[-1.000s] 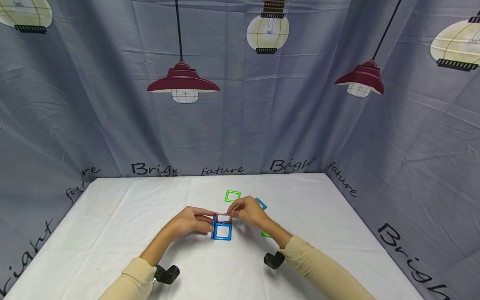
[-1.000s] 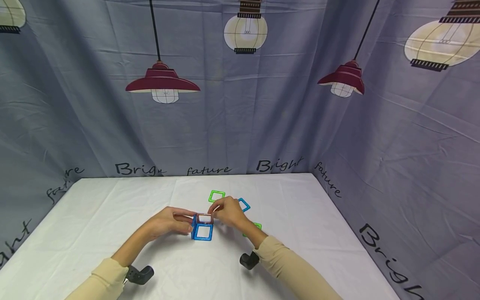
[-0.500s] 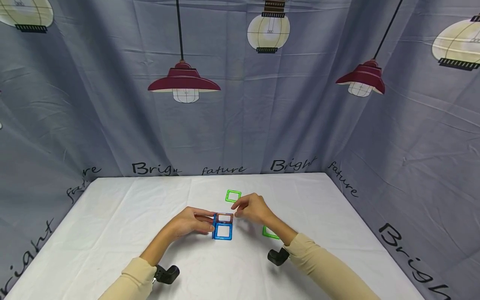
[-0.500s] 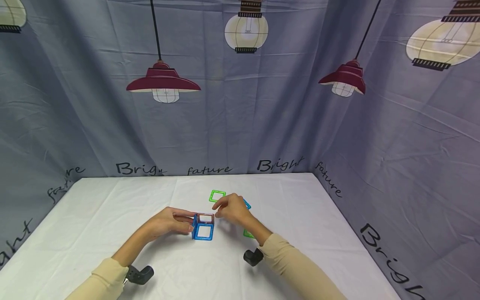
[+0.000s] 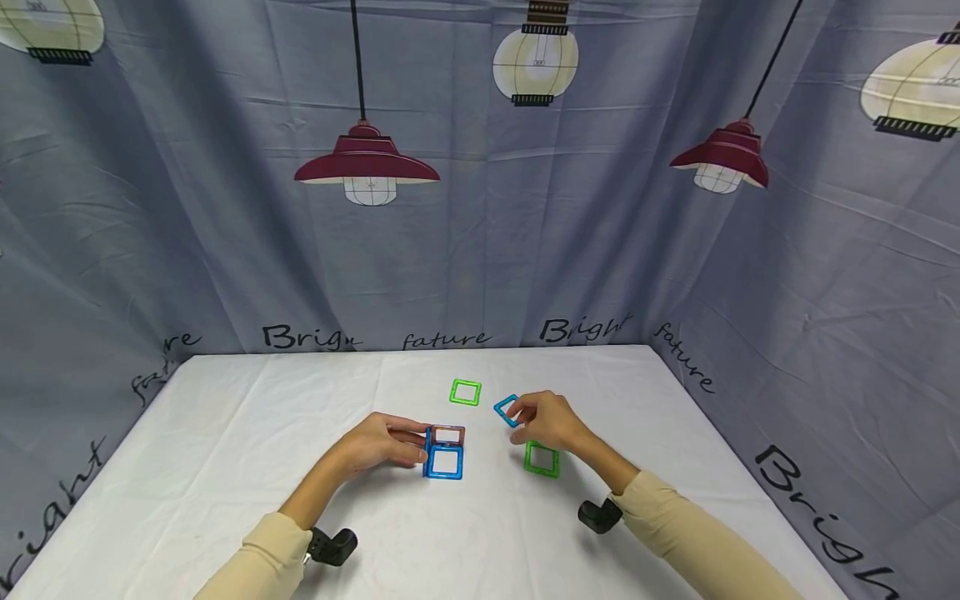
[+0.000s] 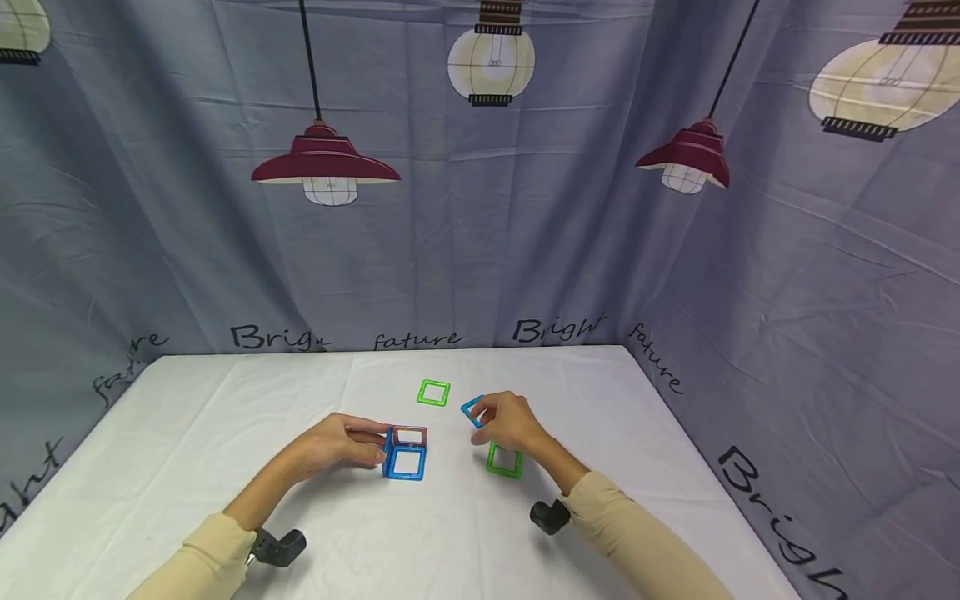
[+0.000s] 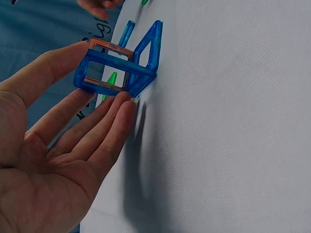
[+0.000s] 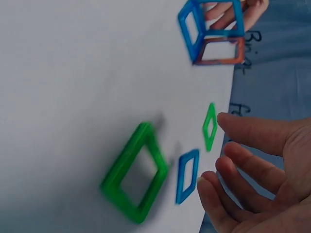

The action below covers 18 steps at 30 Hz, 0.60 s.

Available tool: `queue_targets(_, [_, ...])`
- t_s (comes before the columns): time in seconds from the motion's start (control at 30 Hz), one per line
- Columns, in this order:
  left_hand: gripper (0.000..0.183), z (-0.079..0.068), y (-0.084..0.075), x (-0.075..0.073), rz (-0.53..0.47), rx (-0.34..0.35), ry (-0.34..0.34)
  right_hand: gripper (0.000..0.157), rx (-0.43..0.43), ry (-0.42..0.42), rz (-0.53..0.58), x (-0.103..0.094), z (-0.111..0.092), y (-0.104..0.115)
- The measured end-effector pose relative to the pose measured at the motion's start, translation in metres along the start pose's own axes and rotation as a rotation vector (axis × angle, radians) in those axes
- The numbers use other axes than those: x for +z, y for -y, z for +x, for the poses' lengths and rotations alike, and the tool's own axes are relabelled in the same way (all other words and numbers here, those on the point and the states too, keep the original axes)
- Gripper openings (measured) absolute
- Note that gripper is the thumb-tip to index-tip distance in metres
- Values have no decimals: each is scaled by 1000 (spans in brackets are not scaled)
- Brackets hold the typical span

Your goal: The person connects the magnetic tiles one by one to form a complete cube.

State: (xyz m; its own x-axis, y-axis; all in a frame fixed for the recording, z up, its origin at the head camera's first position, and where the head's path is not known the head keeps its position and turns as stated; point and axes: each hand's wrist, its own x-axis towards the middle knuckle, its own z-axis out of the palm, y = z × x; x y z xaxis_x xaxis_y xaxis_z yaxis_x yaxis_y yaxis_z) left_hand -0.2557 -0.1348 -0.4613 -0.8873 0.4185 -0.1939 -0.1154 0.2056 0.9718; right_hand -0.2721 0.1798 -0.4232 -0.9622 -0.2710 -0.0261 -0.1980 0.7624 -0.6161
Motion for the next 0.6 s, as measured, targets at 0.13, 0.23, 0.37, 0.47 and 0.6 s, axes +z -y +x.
queue_targets(0.13, [62,0,1,-1,-2,1,3,37,10,-5,-49,-5,-7,-15])
queue_targets(0.23, [61,1,1,0,-8,-5,3,42,30,-1,-80,-8,-13,-25])
queue_targets(0.37, [60,1,1,0,-4,-1,7,48,78,23,-107,-11,-19,-36])
queue_targets(0.47, [60,1,1,0,-2,0,8,51,109,52,-121,-13,-23,-44])
queue_targets(0.6, [61,0,1,-1,-7,2,7,54,102,91,-132,-14,-26,-48])
